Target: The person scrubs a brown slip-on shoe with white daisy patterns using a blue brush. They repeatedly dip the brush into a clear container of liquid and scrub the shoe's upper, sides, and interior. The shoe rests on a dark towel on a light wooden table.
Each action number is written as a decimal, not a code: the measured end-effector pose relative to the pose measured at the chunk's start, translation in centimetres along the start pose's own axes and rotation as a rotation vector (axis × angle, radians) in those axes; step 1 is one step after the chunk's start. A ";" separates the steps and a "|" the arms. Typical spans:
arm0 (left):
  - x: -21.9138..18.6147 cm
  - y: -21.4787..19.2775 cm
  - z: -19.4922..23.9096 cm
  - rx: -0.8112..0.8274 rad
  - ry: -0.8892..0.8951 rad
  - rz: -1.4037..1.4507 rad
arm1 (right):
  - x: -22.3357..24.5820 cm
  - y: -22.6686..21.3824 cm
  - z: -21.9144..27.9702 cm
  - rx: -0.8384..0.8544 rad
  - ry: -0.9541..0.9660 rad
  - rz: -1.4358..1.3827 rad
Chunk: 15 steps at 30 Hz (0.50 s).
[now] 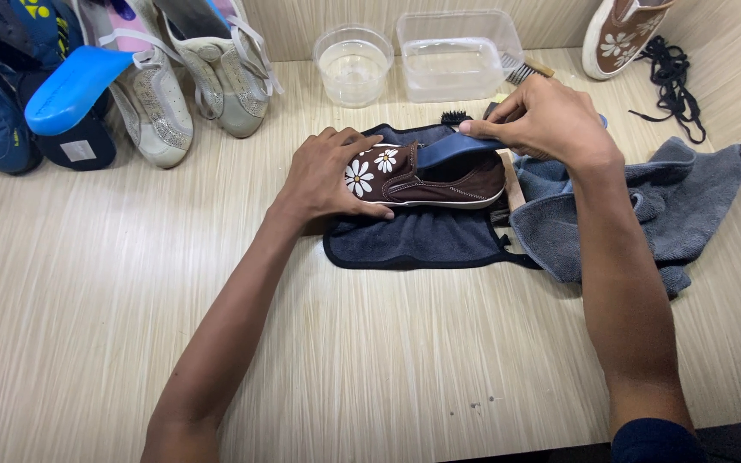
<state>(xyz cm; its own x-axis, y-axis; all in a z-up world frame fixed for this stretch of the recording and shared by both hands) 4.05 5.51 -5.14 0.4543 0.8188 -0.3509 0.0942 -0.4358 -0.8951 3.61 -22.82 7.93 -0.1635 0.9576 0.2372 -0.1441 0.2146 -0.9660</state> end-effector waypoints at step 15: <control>-0.1 -1.0 0.3 0.009 0.031 0.108 | -0.4 2.8 -1.2 -0.173 -0.278 0.068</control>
<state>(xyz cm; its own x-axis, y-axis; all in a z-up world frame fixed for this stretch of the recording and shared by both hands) 3.63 5.95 -4.30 0.4887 0.7553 -0.4366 0.0355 -0.5173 -0.8551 4.46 -22.36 5.03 -0.4305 0.8868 0.1680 0.0398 0.2046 -0.9780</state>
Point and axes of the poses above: each hand's wrist, its own z-axis away from the middle knuckle, its own y-axis out of the palm, x = y × z, the point moved 1 cm from there along -z, towards the middle knuckle, and after that the axes turned 10 degrees about -y, right-handed, at the moved point
